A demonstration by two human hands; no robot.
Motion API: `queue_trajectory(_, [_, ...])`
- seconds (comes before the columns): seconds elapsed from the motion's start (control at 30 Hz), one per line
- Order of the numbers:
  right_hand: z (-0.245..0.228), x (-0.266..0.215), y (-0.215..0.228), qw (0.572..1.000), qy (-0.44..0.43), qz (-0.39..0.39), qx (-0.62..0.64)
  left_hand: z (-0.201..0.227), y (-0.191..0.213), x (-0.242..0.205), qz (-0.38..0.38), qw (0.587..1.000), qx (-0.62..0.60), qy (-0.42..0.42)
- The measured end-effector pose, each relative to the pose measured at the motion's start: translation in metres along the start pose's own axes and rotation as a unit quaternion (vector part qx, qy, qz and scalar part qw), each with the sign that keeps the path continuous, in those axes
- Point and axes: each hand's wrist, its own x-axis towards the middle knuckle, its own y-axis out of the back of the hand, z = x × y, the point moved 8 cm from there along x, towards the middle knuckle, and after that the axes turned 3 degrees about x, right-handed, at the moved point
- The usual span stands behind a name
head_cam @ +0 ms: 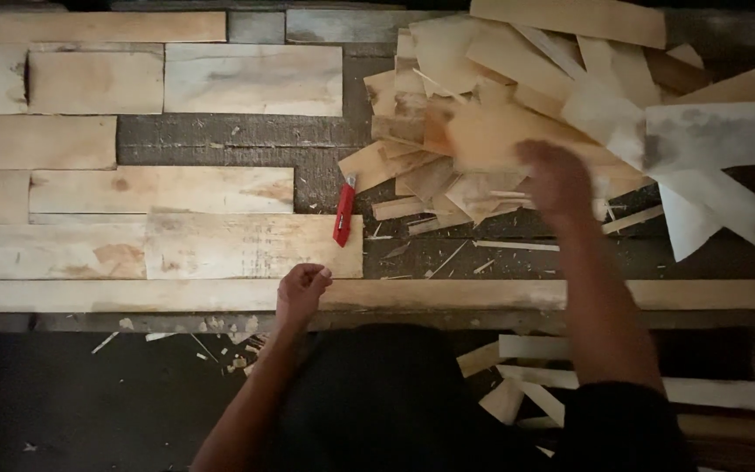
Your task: Using a utility knife to score and break wood strips and then sorting the resulting pieces.
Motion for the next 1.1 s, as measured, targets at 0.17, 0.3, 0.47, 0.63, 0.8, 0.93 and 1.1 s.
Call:
queue_trajectory(0.17, [0.044,-0.021,0.104,0.974,-0.176,0.13,-0.063,-0.006,-0.004,0.006,-0.012,1.0,-0.024,0.006])
queue_trajectory(0.3, [0.107,-0.061,0.155,0.937,-0.213,0.272,-0.045,-0.005,-0.009,0.008,-0.024,0.999,0.015,0.014])
queue_trajectory(0.47, [0.093,-0.069,0.176,0.922,-0.037,0.384,-0.03,0.006,-0.012,0.007,-0.039,0.999,0.0,-0.009])
queue_trajectory(0.63, [0.128,-0.068,0.12,0.901,-0.022,0.366,-0.23,0.002,-0.01,0.003,-0.038,0.999,-0.021,-0.02])
queue_trajectory(0.8, [0.167,-0.05,0.049,0.927,-0.158,0.19,-0.282,0.002,0.004,-0.005,-0.011,0.999,0.047,0.017])
queue_trajectory(0.93, [0.068,-0.004,-0.013,0.976,-0.097,0.16,-0.114,-0.021,0.009,-0.003,0.015,1.0,-0.007,0.003])
queue_trajectory(1.1, [-0.032,0.058,-0.104,0.992,0.121,0.018,-0.04,-0.001,0.012,-0.014,0.008,0.999,0.04,0.017])
